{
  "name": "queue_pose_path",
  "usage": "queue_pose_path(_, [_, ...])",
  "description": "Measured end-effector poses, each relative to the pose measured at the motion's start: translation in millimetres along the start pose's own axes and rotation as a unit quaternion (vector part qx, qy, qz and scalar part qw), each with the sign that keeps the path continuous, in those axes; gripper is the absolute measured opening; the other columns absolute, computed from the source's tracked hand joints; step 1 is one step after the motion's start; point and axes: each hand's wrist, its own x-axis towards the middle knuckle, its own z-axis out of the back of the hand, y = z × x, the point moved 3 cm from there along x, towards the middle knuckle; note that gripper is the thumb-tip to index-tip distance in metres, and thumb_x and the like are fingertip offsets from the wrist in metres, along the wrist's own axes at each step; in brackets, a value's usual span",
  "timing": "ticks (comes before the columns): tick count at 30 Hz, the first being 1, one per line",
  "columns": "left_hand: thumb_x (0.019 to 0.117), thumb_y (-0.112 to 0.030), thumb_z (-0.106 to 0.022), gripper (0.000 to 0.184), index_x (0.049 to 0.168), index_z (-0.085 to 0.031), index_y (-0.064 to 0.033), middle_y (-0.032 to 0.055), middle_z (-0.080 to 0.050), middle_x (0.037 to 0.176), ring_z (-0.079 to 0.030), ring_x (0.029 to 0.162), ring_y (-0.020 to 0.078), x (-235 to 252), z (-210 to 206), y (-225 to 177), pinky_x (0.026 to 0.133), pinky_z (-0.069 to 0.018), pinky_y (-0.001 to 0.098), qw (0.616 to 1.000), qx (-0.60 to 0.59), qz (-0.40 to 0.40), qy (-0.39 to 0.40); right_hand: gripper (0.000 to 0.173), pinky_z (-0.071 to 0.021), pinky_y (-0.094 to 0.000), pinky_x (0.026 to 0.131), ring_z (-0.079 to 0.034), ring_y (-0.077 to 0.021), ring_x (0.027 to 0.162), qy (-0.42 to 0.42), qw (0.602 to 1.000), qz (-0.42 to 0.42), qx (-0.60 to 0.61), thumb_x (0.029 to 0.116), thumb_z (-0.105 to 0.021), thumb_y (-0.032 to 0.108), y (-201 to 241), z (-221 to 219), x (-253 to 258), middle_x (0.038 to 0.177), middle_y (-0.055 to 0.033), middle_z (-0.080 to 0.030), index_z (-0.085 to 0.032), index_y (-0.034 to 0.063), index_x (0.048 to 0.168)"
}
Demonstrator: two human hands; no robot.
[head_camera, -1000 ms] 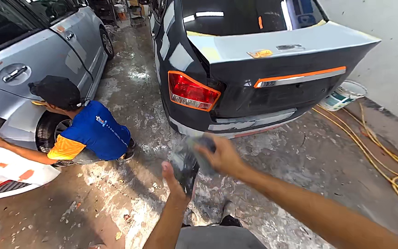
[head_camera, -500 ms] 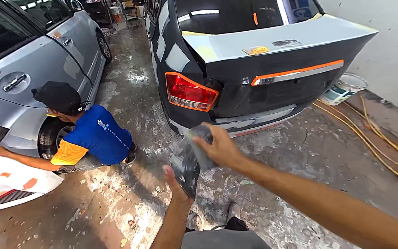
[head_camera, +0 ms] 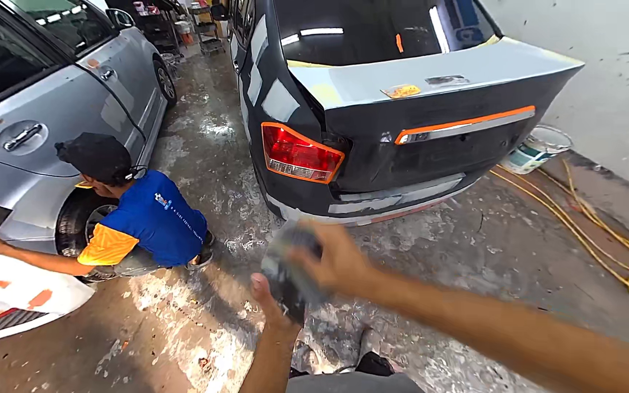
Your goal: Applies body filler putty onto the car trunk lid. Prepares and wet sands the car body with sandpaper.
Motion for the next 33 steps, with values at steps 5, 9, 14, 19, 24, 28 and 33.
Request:
queue_pose_path(5, [0.0722, -0.074, -0.072, 0.055, 0.099, -0.076, -0.0252, -0.0051, -0.077, 0.09, -0.074, 0.084, 0.006, -2.2, -3.2, -9.3, 0.076, -0.0624, 0.0293, 0.999, 0.012, 0.019, -0.041, 0.02, -0.0605, -0.0351, 0.065, -0.069, -0.0128, 0.071, 0.013, 1.0, 0.0, -0.006, 0.0976, -0.068, 0.022, 3.6, 2.7, 11.9, 0.081, -0.0049, -0.07, -0.069, 0.0055, 0.109])
queue_pose_path(9, [0.0763, -0.072, -0.068, 0.056, 0.102, -0.078, -0.0237, -0.0035, -0.077, 0.095, -0.074, 0.088, 0.0072, 5.9, 3.3, -19.6, 0.078, -0.0619, 0.0304, 1.0, -0.012, -0.018, -0.007, 0.027, -0.0572, -0.0337, 0.066, -0.066, -0.0133, 0.07, 0.064, 0.997, 0.012, 0.028, 0.0995, -0.067, 0.026, 16.4, -11.6, -1.0, 0.079, -0.0083, -0.069, -0.07, 0.0019, 0.111])
queue_pose_path(14, [0.0799, -0.07, -0.067, 0.055, 0.104, -0.077, -0.0221, -0.0026, -0.077, 0.098, -0.073, 0.093, 0.0074, 6.4, 2.4, -20.3, 0.083, -0.0608, 0.0291, 0.999, -0.001, -0.047, 0.006, 0.023, -0.0595, -0.0315, 0.066, -0.068, -0.0102, 0.072, 0.039, 0.997, -0.018, 0.065, 0.0979, -0.069, 0.024, 18.9, -15.1, 1.1, 0.082, -0.0044, -0.069, -0.068, 0.0048, 0.11])
queue_pose_path(19, [0.0777, -0.072, -0.068, 0.053, 0.103, -0.076, -0.0262, -0.0057, -0.077, 0.095, -0.073, 0.089, 0.0056, -1.8, 2.0, -15.1, 0.08, -0.0616, 0.0293, 1.0, -0.004, -0.019, 0.001, 0.022, -0.0609, -0.0354, 0.068, -0.069, -0.0122, 0.073, 0.017, 0.999, -0.016, 0.025, 0.0969, -0.069, 0.025, 9.5, -4.8, 14.1, 0.083, -0.004, -0.07, -0.069, 0.0063, 0.108])
queue_pose_path(24, [0.0756, -0.07, -0.072, 0.054, 0.103, -0.077, -0.0239, -0.0034, -0.078, 0.095, -0.074, 0.09, 0.0075, -4.5, -1.9, -15.9, 0.081, -0.0618, 0.0297, 0.999, -0.027, 0.02, 0.003, 0.021, -0.0593, -0.0339, 0.065, -0.068, -0.0109, 0.07, 0.046, 0.999, -0.005, -0.012, 0.0989, -0.067, 0.026, 12.3, -1.6, 14.1, 0.08, -0.003, -0.07, -0.07, 0.0076, 0.109])
queue_pose_path(28, [0.0835, -0.064, -0.067, 0.052, 0.111, -0.077, -0.022, -0.0032, -0.077, 0.105, -0.072, 0.099, 0.0063, -0.8, -2.5, -20.8, 0.089, -0.0586, 0.0277, 0.997, -0.044, -0.009, 0.059, 0.026, -0.0586, -0.0346, 0.074, -0.068, -0.0123, 0.078, 0.089, 0.995, -0.026, 0.037, 0.1003, -0.066, 0.028, 29.6, -11.6, 4.2, 0.086, -0.0062, -0.07, -0.069, 0.0052, 0.112])
queue_pose_path(33, [0.0812, -0.066, -0.068, 0.046, 0.101, -0.078, -0.0256, -0.0065, -0.078, 0.095, -0.073, 0.09, 0.0037, -6.9, -5.3, -23.8, 0.081, -0.061, 0.0255, 1.0, -0.005, -0.016, 0.01, 0.022, -0.0613, -0.0359, 0.07, -0.07, -0.0132, 0.075, 0.05, 0.995, -0.064, 0.049, 0.0968, -0.07, 0.025, 17.5, -5.0, 11.9, 0.086, -0.0052, -0.071, -0.069, 0.0071, 0.111])
